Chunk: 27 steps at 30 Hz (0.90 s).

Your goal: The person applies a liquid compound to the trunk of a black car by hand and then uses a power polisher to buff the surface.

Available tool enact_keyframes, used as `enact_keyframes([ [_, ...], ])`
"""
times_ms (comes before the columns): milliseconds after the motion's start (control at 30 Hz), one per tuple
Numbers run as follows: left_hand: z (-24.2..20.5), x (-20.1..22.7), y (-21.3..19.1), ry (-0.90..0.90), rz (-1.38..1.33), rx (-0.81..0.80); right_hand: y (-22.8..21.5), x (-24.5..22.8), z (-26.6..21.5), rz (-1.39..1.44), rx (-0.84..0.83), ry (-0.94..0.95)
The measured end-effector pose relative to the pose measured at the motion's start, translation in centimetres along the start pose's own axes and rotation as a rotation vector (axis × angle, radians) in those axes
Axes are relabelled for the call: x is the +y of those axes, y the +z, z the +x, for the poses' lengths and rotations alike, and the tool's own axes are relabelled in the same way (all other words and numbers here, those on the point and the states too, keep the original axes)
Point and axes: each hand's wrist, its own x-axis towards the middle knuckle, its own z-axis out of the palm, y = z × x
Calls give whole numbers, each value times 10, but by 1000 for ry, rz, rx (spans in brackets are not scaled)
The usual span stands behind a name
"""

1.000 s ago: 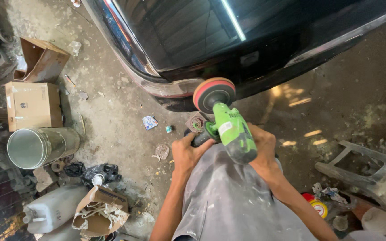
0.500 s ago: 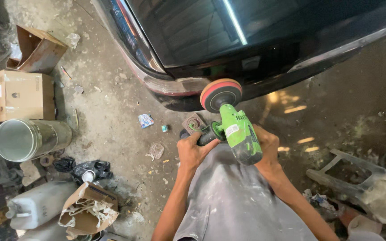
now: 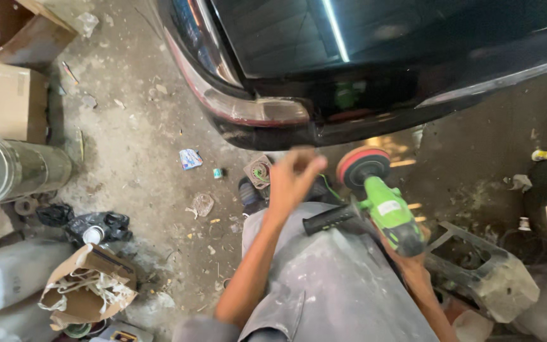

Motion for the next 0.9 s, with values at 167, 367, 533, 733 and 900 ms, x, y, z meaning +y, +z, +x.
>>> enact_keyframes([
  [167,91,-21,33,32,-396,166,-19,0,-23,-180,-9,24],
  [367,104,-65,51,35,-608,127,-11,17,-43,7,-13,91],
  [533,105,-71,53,107,-679,91,-16,11,-36,-212,-3,55],
  [733,110,-80,42,61,-753,-37,-21,15,-33,-249,-11,43],
  [900,104,-73,44,125,-560,34,-10,23,-28,-279,1,14],
])
